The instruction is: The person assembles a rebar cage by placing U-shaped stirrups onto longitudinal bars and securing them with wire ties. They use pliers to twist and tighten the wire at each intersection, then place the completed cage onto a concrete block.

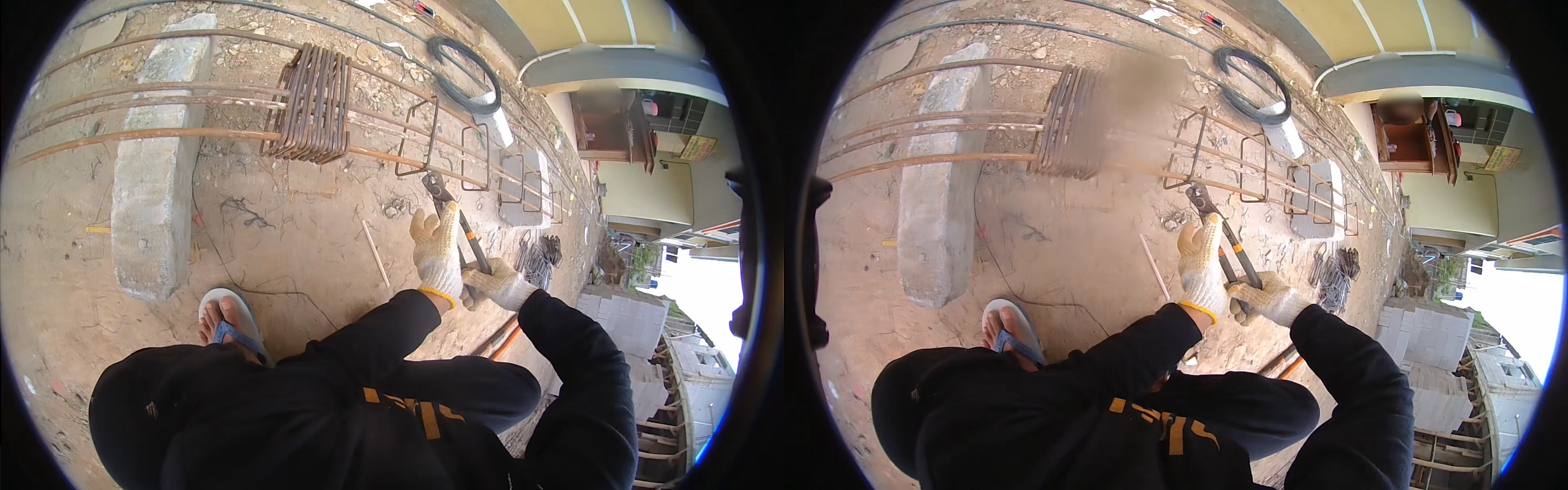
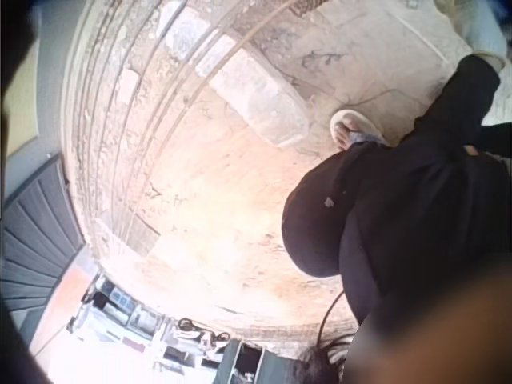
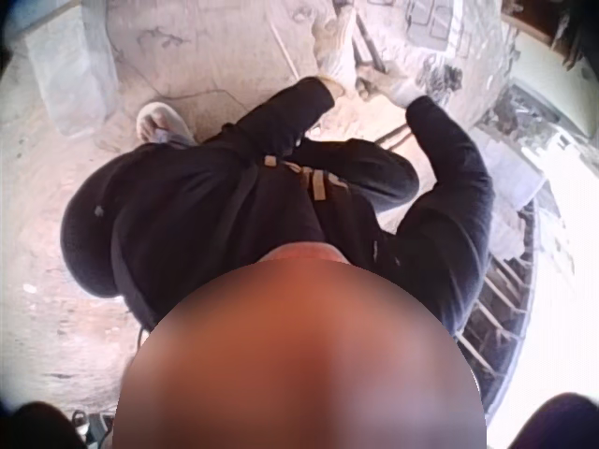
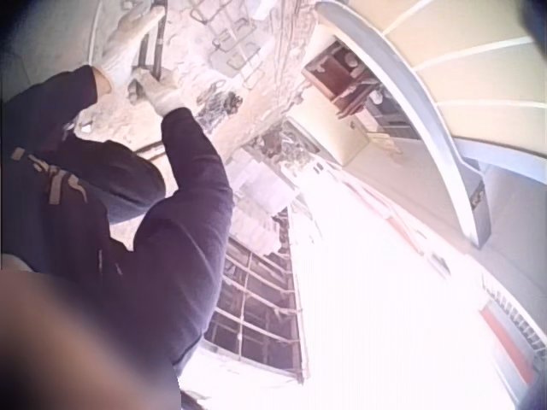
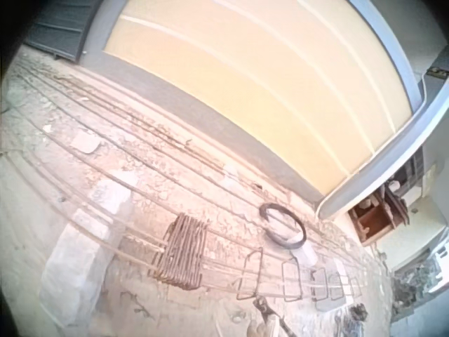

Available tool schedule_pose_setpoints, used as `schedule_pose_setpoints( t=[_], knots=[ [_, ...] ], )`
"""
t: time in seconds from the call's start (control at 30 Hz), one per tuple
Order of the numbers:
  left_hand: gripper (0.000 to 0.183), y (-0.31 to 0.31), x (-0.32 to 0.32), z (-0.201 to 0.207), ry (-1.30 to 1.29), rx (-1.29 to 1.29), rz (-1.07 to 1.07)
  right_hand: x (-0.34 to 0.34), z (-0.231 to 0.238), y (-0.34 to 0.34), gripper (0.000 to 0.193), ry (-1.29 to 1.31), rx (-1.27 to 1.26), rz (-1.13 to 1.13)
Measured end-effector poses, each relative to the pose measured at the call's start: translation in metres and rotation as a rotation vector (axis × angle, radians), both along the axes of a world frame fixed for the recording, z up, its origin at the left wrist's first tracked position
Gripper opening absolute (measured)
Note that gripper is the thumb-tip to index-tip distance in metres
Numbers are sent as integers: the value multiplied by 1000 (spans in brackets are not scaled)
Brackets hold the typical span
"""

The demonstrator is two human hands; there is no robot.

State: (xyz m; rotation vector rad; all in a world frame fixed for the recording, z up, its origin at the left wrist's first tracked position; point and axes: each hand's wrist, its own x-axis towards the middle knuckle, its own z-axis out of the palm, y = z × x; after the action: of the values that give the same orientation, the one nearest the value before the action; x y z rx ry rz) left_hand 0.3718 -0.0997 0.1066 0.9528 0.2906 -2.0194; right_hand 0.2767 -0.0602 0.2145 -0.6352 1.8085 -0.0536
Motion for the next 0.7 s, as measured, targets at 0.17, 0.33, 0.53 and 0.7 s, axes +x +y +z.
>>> schedule_pose_setpoints(
  t=[0.17,0.33,0.53,0.7],
  knots=[
    [50,10,-23,-95,-537,-183,304,-52,-69,32,30,-8,-465,223],
    [44,-61,45,-128,-761,-790,202,-73,-147,85,44,-111,-600,281],
    [43,-92,74,-95,-1207,-1252,-162,-106,-185,66,30,-248,-509,89],
    [33,-95,61,-75,-1209,-954,-248,-140,-194,23,32,-271,-445,156]
  ],
)
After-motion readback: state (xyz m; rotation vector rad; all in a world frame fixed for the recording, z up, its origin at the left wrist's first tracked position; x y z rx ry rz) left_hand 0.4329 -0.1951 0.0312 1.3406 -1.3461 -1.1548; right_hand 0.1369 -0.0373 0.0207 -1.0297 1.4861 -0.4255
